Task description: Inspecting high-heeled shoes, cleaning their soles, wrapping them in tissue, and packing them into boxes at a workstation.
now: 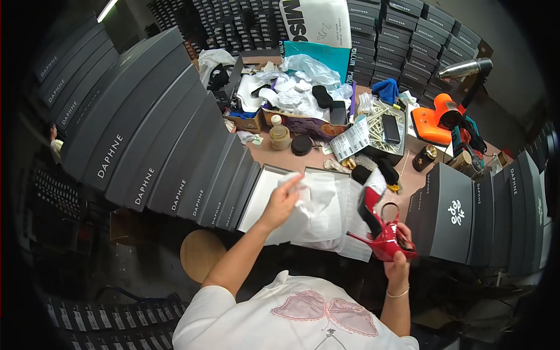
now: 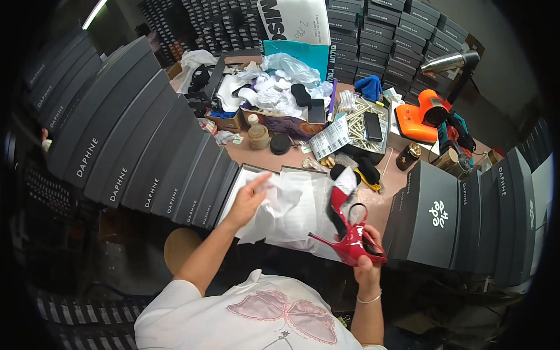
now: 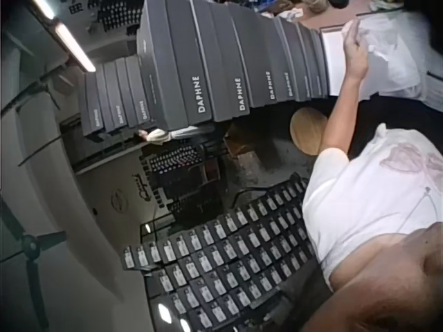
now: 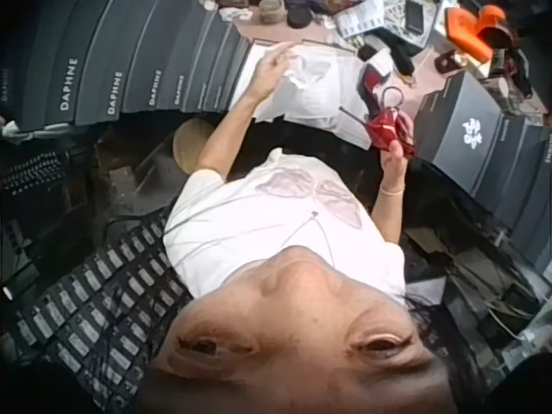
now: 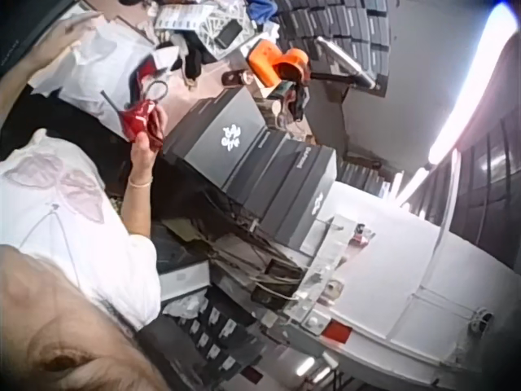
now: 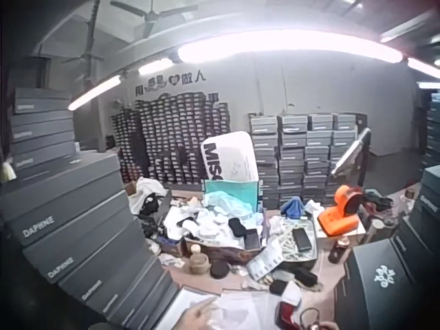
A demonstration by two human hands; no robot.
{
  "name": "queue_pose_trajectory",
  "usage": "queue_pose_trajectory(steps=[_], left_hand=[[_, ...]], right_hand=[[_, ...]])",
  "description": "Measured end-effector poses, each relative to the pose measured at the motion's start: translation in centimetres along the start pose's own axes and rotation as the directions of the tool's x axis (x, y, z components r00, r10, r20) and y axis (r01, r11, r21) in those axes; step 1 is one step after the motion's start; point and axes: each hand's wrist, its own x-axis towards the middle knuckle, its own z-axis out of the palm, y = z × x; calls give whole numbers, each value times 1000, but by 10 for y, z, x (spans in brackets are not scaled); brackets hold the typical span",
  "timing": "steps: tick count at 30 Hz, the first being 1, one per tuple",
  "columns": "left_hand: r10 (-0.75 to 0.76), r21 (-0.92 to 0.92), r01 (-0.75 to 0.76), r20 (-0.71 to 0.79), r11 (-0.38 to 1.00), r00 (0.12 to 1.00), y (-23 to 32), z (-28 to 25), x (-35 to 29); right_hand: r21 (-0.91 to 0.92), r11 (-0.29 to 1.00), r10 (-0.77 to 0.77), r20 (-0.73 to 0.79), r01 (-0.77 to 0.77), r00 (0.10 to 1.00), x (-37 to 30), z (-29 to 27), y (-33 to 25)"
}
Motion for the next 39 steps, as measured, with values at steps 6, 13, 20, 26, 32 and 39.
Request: queue_pose_trajectory(steps=[6, 13, 20, 26, 32, 39], left_hand=[[330, 541, -411, 246, 733, 912, 73, 42, 37], [172, 253, -183, 63, 950, 983, 22, 19, 53], [408, 496, -607, 457, 621, 791, 86, 20, 18], [282, 819, -394, 295, 417, 913, 31, -42, 27], [250, 521, -272, 113, 809, 962, 26, 5, 16], [208, 444, -284, 212, 850, 955, 43, 31, 10]], right_hand=[[126, 992, -24, 119, 9, 993, -30, -1, -44], [169, 975, 116, 152, -141, 982, -46, 22, -28], [257, 941, 199, 107, -220, 974, 8, 43, 17], [575, 798, 342, -185, -181, 921, 21, 17, 84], [778, 602, 428, -125, -179, 895, -6, 7, 89], [786, 601, 356, -98, -148, 929, -3, 21, 87]])
